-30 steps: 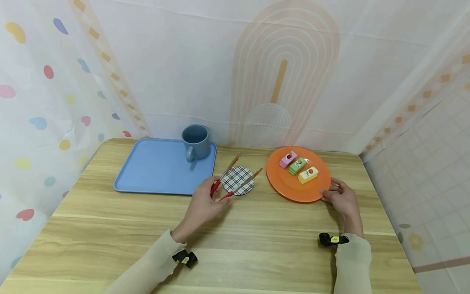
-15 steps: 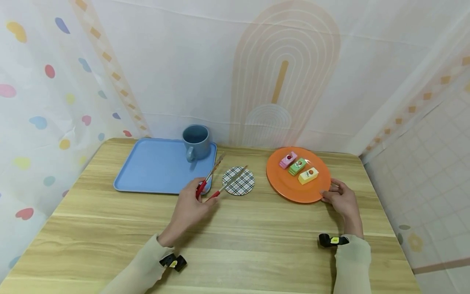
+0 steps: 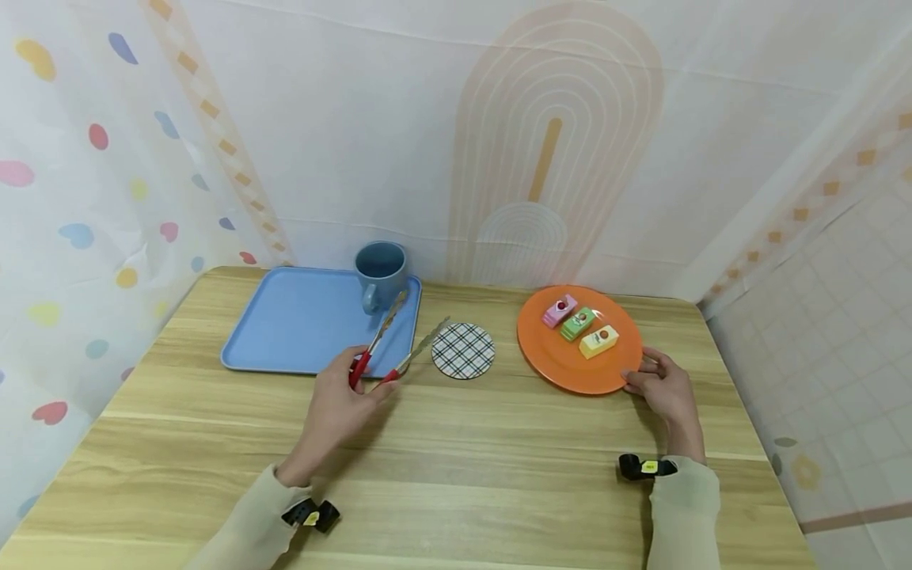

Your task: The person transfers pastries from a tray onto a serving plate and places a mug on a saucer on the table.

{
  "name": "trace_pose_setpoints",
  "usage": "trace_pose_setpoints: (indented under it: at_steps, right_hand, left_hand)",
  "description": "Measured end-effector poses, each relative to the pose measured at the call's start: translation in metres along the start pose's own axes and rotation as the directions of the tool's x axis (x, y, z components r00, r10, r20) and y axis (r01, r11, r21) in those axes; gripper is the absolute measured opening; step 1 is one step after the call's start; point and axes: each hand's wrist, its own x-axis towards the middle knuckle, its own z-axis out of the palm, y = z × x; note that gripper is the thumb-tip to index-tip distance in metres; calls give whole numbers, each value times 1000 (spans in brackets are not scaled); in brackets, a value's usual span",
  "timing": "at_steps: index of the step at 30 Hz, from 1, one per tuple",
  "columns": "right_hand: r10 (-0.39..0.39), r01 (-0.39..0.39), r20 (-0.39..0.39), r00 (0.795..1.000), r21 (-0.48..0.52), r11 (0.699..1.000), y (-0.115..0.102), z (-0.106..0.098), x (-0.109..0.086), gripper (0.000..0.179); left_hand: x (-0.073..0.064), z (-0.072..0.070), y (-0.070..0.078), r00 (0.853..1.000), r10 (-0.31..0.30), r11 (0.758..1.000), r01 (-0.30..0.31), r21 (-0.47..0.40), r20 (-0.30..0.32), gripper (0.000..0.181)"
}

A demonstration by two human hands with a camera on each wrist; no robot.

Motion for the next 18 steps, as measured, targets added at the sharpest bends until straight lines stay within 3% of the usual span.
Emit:
trace_pose_setpoints:
  at_steps: [13,18]
  right_hand:
    - [-2,2,6,1000,8,1000,-1,0,0,76]
    - [-4,4,5,1000,1,1000,0,0,0,76]
  left_hand:
    - [-4,-24,-16,998,0,1000,2,22,-56,67]
    - [-10,-26,-14,998,-40,999,41,23,-46,65]
